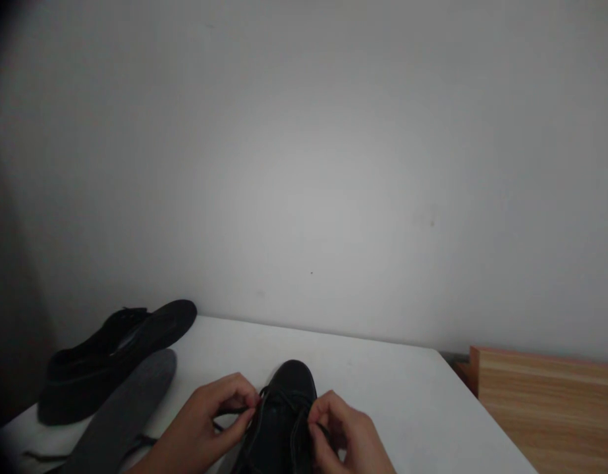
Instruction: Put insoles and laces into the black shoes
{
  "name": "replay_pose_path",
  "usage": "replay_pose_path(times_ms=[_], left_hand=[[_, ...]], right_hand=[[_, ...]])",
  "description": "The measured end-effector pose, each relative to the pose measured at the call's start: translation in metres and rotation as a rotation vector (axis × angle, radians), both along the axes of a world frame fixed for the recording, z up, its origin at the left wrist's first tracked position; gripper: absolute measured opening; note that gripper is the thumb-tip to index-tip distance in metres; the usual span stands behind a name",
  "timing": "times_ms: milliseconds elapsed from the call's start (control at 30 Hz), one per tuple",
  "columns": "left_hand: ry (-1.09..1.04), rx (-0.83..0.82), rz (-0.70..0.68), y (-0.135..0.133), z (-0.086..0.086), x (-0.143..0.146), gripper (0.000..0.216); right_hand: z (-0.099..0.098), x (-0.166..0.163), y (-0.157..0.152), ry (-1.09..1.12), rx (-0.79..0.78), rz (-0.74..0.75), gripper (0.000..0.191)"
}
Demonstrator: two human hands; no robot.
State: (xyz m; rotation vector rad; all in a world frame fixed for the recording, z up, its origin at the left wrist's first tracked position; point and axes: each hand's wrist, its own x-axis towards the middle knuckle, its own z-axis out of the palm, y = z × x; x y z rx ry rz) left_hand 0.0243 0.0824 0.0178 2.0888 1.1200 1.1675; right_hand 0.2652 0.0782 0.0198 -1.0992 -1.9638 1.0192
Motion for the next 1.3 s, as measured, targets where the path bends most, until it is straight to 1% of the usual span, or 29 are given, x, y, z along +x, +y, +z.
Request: replay_pose_path(times_ms=[67,233,433,500,600,700,767,867,933,1033,1100,1167,1233,1300], left_hand=[[-0.017,-0.017,0.013,-0.002,0.000,0.002,0.009],[-0.058,-0.078,0.038,-0.003,-0.001,0.003,0.006],[-0.092,-0.083,0.005,-0.008,-0.002,0.004,0.009],[-0.086,-0.061,-0.006,-0.010,-0.002,0.005,0.010],[-0.034,0.028,0.004,-0.013,0.000,0.006,0.013],[0.020,0.133,0.027,-0.014,0.004,0.004,0.013],[0.024,0.163,0.053,-0.014,0.006,0.003,0.010],[0.000,0.119,0.048,-0.012,0.005,0.004,0.010],[0.001,0.055,0.043,-0.012,0.003,0.006,0.011],[0.028,-0.032,0.070,-0.014,0.003,0.008,0.013],[0.031,-0.054,0.057,-0.018,0.007,0.010,0.013],[0.068,-0.047,0.009,-0.023,0.018,0.012,0.015],[0.184,-0.042,-0.015,-0.028,0.034,0.016,0.021],[0.370,-0.055,0.008,-0.033,0.054,0.024,0.028]], right_hand=[[-0.004,0.001,0.000,-0.006,0.052,0.007,0.027],[-0.011,0.007,0.000,-0.070,0.178,-0.023,0.026],[-0.007,0.013,0.002,-0.097,0.253,-0.046,0.021],[-0.005,0.014,0.005,-0.076,0.278,-0.041,0.020],[-0.002,0.014,0.007,-0.047,0.355,-0.056,0.019],[-0.001,0.016,0.007,-0.087,0.445,-0.107,0.017],[-0.001,0.017,0.006,-0.130,0.450,-0.112,0.016],[0.000,0.017,0.003,-0.130,0.446,-0.088,0.016],[0.002,0.015,0.001,-0.090,0.485,-0.066,0.015],[0.008,0.012,-0.005,-0.073,0.530,-0.028,0.015],[0.012,0.012,-0.009,-0.108,0.529,-0.023,0.016],[0.016,0.011,-0.013,-0.173,0.508,-0.019,0.016],[0.020,0.008,-0.016,-0.275,0.471,-0.020,0.015],[0.026,0.002,-0.019,-0.411,0.415,-0.041,0.021]])
